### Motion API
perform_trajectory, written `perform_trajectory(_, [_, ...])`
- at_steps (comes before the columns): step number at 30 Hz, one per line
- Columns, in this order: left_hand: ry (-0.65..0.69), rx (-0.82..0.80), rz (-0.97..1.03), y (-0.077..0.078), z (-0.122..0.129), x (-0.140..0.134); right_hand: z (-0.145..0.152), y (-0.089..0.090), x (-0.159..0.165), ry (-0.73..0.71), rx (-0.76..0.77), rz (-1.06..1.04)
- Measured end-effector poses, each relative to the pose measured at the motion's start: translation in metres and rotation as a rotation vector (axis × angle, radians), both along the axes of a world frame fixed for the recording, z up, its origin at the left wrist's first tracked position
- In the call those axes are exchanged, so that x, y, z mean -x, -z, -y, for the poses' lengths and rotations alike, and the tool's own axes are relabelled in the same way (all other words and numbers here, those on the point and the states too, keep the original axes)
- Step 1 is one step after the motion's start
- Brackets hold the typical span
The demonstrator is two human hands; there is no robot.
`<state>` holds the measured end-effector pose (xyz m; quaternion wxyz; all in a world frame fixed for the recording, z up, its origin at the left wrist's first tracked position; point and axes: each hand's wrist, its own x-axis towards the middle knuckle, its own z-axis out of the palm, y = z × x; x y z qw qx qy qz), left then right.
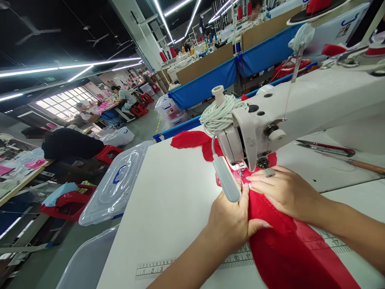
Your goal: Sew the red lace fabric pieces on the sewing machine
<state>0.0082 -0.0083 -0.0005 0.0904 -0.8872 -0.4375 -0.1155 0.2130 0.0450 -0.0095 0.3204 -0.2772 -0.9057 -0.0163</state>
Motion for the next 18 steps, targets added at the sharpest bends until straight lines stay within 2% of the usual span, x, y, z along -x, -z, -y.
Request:
perform_trajectory(5, [0.006,-0.035,0.005,-0.0004,0.0034,-0.0016,0.0015,0.0047,0.0003,0.049,-0.019,-0.014])
perform_trajectory(10, [-0.008,-0.050,-0.041,0.0008,0.0034,-0.0031,0.0012,0.0010,0.0009,0.038,-0.032,0.006])
perform_trajectory(18, [-0.020,-0.057,-0.050,0.0003,0.0016,-0.0047,-0.0001,0.0090,0.0004,0.054,-0.012,-0.001])
